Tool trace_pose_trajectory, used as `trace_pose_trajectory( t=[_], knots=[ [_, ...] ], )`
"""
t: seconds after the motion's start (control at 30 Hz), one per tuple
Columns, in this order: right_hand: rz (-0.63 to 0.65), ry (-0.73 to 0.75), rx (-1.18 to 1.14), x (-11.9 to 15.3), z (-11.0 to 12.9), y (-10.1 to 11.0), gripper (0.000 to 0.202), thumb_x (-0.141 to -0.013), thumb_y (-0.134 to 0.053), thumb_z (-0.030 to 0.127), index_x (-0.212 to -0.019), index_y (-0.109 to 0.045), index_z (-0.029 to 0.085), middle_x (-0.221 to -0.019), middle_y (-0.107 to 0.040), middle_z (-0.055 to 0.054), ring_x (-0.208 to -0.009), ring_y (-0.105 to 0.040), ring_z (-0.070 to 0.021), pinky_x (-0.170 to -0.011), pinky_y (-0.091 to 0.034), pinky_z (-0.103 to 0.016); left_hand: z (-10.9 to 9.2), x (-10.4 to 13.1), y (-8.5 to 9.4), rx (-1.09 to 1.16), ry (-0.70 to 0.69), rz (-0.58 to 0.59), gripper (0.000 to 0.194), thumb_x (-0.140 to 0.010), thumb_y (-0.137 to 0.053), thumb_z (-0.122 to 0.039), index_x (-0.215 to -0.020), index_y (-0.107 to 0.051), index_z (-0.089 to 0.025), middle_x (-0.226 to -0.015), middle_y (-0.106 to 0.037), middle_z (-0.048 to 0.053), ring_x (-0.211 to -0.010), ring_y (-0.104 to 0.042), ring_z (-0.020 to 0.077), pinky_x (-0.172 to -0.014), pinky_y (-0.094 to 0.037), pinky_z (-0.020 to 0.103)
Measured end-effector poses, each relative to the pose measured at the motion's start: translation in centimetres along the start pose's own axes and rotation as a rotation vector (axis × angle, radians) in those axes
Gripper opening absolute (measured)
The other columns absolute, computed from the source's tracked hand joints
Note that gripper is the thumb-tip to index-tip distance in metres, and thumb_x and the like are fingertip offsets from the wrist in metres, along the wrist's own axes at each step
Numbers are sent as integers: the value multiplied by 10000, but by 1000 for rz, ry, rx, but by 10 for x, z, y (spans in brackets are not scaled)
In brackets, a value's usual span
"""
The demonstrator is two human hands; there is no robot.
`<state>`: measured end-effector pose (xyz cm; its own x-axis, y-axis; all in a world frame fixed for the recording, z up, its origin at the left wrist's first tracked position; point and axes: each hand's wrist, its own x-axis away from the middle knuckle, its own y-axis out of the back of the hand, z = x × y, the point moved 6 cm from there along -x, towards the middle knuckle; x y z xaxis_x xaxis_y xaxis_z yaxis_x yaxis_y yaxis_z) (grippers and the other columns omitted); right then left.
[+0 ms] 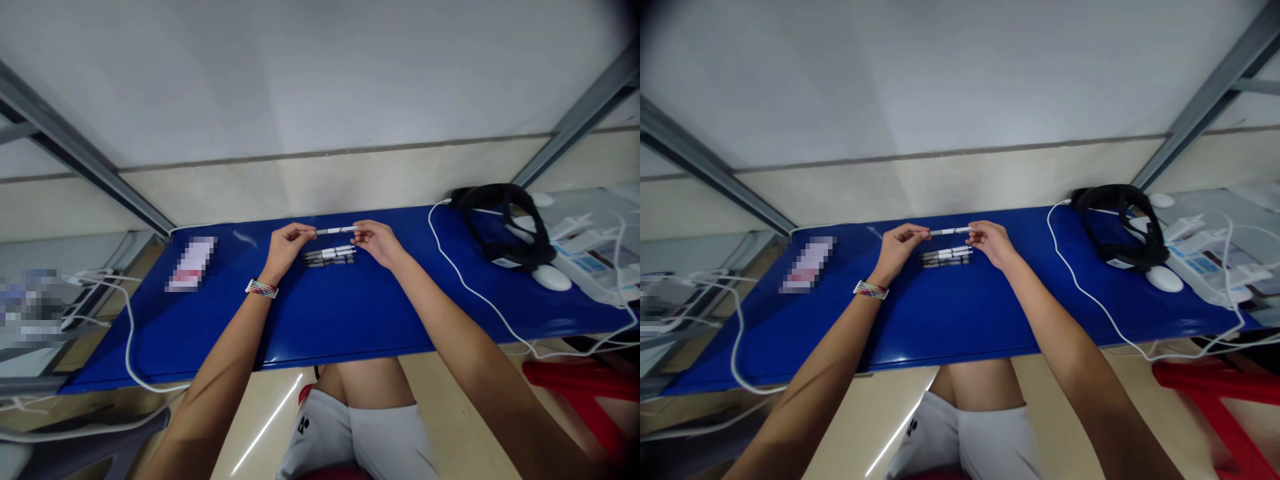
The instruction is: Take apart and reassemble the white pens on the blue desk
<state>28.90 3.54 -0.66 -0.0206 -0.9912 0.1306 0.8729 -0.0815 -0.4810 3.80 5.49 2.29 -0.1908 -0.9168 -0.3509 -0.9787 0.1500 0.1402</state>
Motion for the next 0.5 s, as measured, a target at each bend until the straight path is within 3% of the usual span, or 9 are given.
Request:
trace_pose_trajectory(
  t=[0.13,0.27,0.5],
  knots=[
    [132,-93,-104,6,2,-11,203,-832,-743,297,-1009,-781,206,-767,-690,-36,-732,-637,-185,-904,-633,-411,2,0,0,25,18,-31,295,-844,-885,-423,-1031,-834,-201,-951,-833,89,-930,-784,245,-927,-606,397],
    [202,-91,-185,11,8,-18,283,-905,-683,371,-1106,-774,194,-920,-747,-81,-816,-670,-210,-871,-647,-406,3,0,-1,45,24,-51,326,-843,-882,-407,-1081,-828,-191,-924,-826,86,-917,-784,244,-908,-613,394],
    [148,-137,-377,6,2,-18,152,-982,-645,225,-1081,-746,170,-829,-727,-34,-687,-640,-122,-741,-633,-248,2,1,-6,40,14,-23,299,-826,-898,-415,-1025,-846,-199,-925,-829,80,-879,-765,217,-828,-602,345]
  ],
)
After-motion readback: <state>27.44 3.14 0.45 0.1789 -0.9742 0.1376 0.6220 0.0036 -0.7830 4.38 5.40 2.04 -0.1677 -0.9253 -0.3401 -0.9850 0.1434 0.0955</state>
